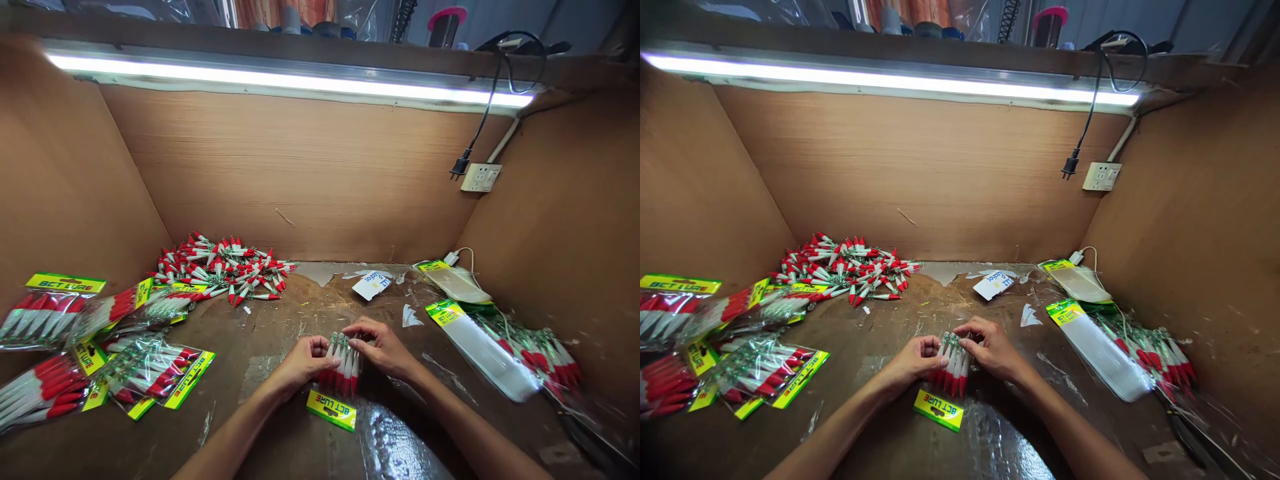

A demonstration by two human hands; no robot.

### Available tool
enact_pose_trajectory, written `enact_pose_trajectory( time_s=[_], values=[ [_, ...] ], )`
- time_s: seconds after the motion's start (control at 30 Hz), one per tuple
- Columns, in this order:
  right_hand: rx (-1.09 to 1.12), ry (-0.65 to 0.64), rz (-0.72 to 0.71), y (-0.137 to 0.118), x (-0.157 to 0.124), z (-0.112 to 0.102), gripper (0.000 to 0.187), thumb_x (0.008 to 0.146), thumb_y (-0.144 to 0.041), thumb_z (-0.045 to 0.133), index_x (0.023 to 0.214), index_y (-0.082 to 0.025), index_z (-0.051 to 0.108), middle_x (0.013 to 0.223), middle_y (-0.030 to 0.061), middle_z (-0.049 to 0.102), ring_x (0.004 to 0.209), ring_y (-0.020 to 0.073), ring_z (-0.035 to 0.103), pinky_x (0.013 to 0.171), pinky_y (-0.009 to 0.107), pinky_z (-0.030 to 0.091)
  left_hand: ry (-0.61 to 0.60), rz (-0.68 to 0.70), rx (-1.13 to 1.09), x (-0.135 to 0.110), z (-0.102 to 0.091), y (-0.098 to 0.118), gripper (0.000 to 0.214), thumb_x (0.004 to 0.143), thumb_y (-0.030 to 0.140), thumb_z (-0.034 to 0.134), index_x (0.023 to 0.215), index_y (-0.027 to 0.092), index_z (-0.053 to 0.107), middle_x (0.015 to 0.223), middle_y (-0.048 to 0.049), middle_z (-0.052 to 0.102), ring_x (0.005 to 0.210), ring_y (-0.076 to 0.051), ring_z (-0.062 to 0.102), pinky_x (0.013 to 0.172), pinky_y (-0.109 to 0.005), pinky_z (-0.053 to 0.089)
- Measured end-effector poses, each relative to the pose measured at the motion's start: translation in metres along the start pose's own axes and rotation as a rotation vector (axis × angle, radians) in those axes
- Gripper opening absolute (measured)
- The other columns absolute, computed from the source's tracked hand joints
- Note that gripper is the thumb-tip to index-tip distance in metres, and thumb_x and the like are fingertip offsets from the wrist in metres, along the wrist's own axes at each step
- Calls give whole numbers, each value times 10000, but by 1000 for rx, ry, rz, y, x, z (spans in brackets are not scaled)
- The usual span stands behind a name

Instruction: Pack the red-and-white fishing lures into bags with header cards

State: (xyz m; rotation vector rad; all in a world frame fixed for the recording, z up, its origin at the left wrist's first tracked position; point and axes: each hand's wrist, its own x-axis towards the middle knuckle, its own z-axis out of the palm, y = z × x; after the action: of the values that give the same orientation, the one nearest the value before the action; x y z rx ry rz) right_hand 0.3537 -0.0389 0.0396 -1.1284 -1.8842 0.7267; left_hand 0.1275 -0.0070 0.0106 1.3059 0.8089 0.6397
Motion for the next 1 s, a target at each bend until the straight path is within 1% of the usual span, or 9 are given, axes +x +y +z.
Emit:
enact_pose_trajectory(
  time_s=[0.07, 0.2, 0.3, 0.43, 0.5, 0.6, 0.67, 0.8, 1.0],
  values=[
    [12, -4, -6, 0, 0, 1, 182, 927, -246, 626, 1061, -215, 746, 948, 42, 688, 881, 171, 634, 781, 279, 465, -24, 2, -13, -1, 1, -1, 433, 616, 391, 894, 884, 114, 698, 811, -62, 715, 690, -178, 645, 625, -238, 449],
    [33, -9, -15, 1, 0, 0, 211, 944, -293, 609, 1076, -221, 757, 953, 51, 691, 875, 173, 640, 784, 288, 477, 19, 14, -47, -1, 2, -5, 417, 632, 432, 889, 795, 106, 687, 716, -39, 682, 596, -145, 599, 563, -218, 402],
    [83, -39, -19, 5, 1, -2, 234, 946, -332, 603, 1068, -223, 770, 972, 59, 706, 896, 182, 649, 810, 303, 485, -26, 2, -87, -2, 4, -1, 462, 632, 426, 896, 907, 113, 697, 789, -54, 696, 651, -161, 626, 605, -231, 437],
    [297, -35, 89, 14, 2, 5, 267, 880, -357, 688, 1098, -219, 757, 984, 62, 739, 917, 201, 664, 857, 340, 490, -79, -23, -219, -4, 9, 8, 474, 748, 539, 791, 929, 108, 705, 779, -62, 683, 630, -159, 611, 608, -250, 453],
    [477, -2, 168, 16, 3, 11, 456, 802, -349, 769, 1233, -226, 683, 1007, 59, 745, 898, 197, 674, 845, 343, 499, -25, -8, -246, -3, 11, 8, 472, 781, 569, 748, 864, 106, 708, 730, -43, 662, 584, -135, 571, 581, -236, 432],
    [671, 93, 268, 16, 3, 18, 857, 709, -334, 845, 1462, -248, 444, 970, 41, 748, 816, 168, 674, 767, 304, 501, 55, 22, -258, 0, 12, 4, 436, 771, 537, 769, 846, 110, 720, 733, -30, 658, 608, -125, 560, 601, -226, 429],
    [725, 140, 359, 14, 3, 20, 939, 674, -351, 866, 1479, -211, 404, 839, 15, 740, 700, 142, 647, 680, 266, 480, 97, 29, -266, 2, 12, 0, 420, 759, 511, 784, 872, 110, 736, 770, -42, 672, 658, -137, 580, 624, -226, 438],
    [718, 151, 496, 13, 2, 21, 845, 619, -395, 887, 1347, -129, 552, 608, -36, 660, 521, 111, 543, 540, 229, 397, 166, 23, -261, 3, 13, -3, 389, 720, 485, 813, 843, 121, 752, 781, -45, 687, 683, -139, 587, 625, -217, 435],
    [604, 131, 470, 16, 2, 23, 683, 658, -372, 844, 1252, -118, 623, 601, -26, 654, 503, 112, 527, 510, 231, 381, 178, 30, -212, 4, 12, -2, 482, 707, 560, 809, 916, 127, 769, 892, -82, 730, 745, -171, 636, 670, -237, 459]
  ],
)
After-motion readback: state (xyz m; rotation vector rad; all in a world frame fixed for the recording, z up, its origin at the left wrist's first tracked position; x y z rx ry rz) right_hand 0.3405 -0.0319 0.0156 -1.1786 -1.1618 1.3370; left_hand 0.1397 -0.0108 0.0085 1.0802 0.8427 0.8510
